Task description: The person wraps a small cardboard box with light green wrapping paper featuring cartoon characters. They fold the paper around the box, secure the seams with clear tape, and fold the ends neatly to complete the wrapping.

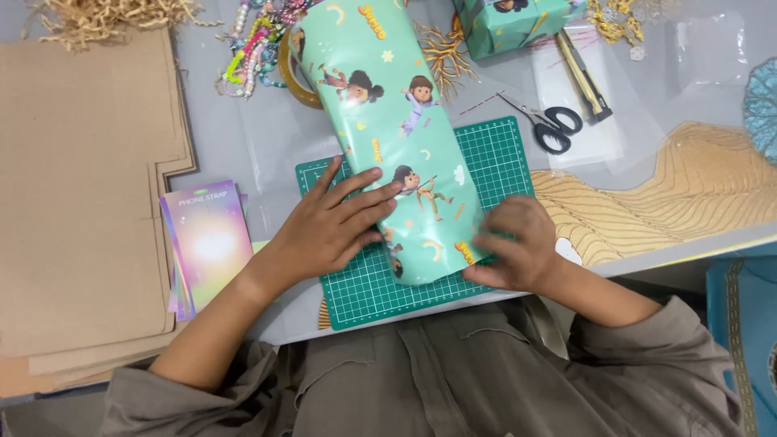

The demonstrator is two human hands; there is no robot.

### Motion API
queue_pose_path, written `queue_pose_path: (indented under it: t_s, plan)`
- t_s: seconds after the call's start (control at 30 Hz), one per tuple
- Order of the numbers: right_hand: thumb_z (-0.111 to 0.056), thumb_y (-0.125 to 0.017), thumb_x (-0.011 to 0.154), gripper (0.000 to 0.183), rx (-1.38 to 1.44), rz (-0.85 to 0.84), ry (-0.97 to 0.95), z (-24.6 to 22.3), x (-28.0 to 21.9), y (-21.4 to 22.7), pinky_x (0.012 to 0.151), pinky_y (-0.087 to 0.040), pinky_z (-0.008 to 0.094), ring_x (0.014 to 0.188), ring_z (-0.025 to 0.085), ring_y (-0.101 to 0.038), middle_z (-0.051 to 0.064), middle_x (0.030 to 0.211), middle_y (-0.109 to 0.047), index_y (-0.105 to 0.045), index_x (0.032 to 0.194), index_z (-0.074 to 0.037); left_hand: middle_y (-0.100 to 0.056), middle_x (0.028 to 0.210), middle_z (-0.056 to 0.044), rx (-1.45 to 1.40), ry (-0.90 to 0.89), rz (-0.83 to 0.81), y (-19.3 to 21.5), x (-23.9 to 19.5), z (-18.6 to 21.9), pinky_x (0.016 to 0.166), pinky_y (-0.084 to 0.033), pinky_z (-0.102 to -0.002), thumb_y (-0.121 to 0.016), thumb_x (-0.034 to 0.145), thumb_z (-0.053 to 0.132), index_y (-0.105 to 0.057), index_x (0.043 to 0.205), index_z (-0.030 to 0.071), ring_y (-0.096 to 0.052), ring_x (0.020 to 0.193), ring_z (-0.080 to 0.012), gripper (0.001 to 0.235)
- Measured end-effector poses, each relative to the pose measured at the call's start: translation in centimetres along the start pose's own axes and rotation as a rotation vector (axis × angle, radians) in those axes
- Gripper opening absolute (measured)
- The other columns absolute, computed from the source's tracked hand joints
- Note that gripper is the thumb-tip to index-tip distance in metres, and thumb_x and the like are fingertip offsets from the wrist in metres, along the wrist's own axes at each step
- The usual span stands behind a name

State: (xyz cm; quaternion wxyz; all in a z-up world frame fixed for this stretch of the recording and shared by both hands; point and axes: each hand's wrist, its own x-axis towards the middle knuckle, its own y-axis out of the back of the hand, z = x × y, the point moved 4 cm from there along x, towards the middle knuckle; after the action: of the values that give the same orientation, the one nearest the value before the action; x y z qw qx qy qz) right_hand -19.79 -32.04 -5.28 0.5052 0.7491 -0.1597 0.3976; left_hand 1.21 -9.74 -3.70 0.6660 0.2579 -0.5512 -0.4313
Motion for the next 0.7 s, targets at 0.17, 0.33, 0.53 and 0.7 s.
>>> queue_pose_path:
  t_s: [0.17,0.33,0.53,0.7]
  plan:
    - [-0.029,-0.099,0.072,0.081,0.318,-0.085,-0.597,0.1,-0.9,0.1,0.109,-0.053,0.063,0.132,0.048,-0.059,0.022,0.131,-0.058,-0.054,0.132,0.001,-0.052,0.169,0.000,-0.155,0.091,-0.035,-2.1,-1.3,-0.8,0.137,-0.020,-0.056,-0.061,0.107,0.045,-0.051,0.159,0.018,-0.041,0.160,-0.0287,0.059]
    - [0.003,-0.077,0.088,0.062,0.558,-0.220,-0.685,-4.2,1.7,-1.3,0.109,-0.049,0.071,0.143,0.058,-0.052,0.033,0.149,-0.057,-0.055,0.146,0.012,-0.009,0.181,-0.021,-0.296,0.320,0.067,-1.6,-2.2,-1.5,0.136,-0.010,-0.067,-0.080,0.101,0.039,-0.028,0.170,0.014,-0.003,0.167,-0.0490,0.090]
    - [0.000,-0.064,0.097,0.039,0.660,-0.283,-0.683,-2.5,1.8,-1.7,0.108,-0.050,0.066,0.136,0.052,-0.062,0.027,0.138,-0.067,-0.068,0.135,0.008,0.015,0.180,-0.024,-0.593,0.416,0.016,1.5,-1.3,0.8,0.135,-0.008,-0.071,-0.069,0.102,0.008,-0.027,0.169,0.014,0.010,0.167,-0.0531,0.079]
    - [-0.001,-0.078,0.091,0.023,0.482,-0.221,-0.462,2.6,2.4,-1.5,0.100,-0.058,0.058,0.116,0.045,-0.073,0.021,0.115,-0.075,-0.077,0.115,0.001,-0.004,0.181,-0.021,-0.309,0.329,-0.021,0.4,-2.9,-1.9,0.133,-0.004,-0.071,-0.075,0.099,0.032,-0.053,0.160,0.025,0.007,0.166,-0.0526,0.065]
